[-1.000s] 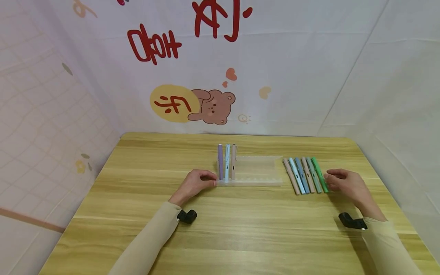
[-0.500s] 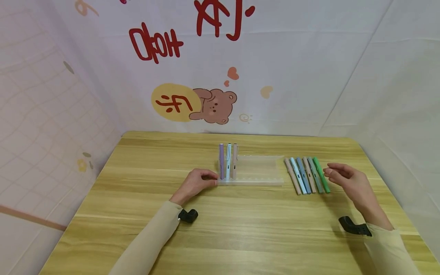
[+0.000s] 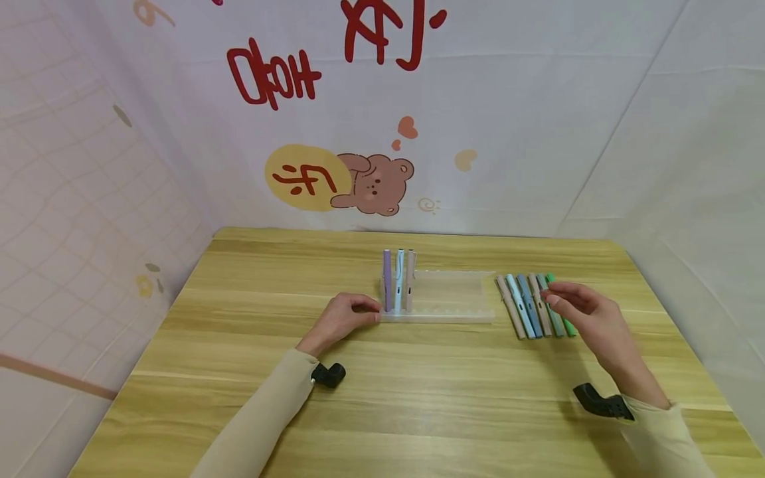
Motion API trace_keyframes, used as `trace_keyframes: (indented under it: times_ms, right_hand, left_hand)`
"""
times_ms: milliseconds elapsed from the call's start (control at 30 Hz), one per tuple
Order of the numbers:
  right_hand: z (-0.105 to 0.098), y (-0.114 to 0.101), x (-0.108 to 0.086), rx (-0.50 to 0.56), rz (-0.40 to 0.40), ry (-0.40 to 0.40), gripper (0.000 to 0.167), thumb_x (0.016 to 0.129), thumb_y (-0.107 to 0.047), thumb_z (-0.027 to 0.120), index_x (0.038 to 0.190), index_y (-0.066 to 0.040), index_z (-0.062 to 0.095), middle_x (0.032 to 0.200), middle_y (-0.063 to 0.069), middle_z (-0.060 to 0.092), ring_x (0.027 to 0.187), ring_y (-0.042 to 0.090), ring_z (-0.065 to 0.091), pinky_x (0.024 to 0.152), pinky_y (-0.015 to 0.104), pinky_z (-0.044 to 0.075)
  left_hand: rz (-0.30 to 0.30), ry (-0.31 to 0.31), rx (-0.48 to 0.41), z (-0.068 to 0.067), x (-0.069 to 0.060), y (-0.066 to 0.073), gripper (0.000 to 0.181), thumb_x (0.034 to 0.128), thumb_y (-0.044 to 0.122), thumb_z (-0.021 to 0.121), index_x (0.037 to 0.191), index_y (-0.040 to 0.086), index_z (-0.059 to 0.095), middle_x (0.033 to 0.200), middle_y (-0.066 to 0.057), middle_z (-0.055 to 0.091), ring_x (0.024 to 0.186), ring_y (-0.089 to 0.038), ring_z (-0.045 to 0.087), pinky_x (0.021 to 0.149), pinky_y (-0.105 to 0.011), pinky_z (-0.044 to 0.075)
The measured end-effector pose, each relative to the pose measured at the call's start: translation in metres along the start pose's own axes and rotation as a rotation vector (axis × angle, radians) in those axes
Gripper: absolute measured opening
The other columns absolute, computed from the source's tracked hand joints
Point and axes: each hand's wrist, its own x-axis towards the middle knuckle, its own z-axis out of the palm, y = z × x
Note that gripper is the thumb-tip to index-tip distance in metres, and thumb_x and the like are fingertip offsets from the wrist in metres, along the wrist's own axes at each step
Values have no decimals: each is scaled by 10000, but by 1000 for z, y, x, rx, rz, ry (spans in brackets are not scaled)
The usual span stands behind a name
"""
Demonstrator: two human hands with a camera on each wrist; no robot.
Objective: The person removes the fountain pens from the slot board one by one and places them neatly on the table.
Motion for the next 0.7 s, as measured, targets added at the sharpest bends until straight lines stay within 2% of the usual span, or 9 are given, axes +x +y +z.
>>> trace_keyframes:
  times_ms: [300, 533, 700]
  right_hand:
    - [22, -18, 1, -39, -46, -60, 433, 1068, -334, 599, 1428, -93, 593, 1350, 42, 673, 1165, -26, 612, 880, 139, 491]
    - [44, -22, 10, -18, -70, -125, 370, 1060, -331, 616, 1375, -138, 633, 1362, 122, 653, 1143, 20, 636, 888, 171, 504]
    - [61, -24, 17, 13, -117, -157, 347, 1052, -286, 638, 1357, -120, 647, 1351, 100, 668, 1137, 26, 643, 876, 194, 523]
  left_hand:
    - [-15, 6, 1, 1, 0, -1, 143, 925, 177, 794, 1064, 151, 812, 1116, 16, 746, 1061, -168, 627, 987, -411, 483]
    - [-15, 3, -2, 1, -1, 0, 142, 934, 183, 786, 1069, 146, 809, 1112, 17, 742, 1052, -170, 619, 986, -429, 480]
    - [-18, 3, 0, 1, -1, 0, 145, 928, 179, 792, 1067, 143, 811, 1110, 14, 745, 1053, -173, 621, 983, -416, 479]
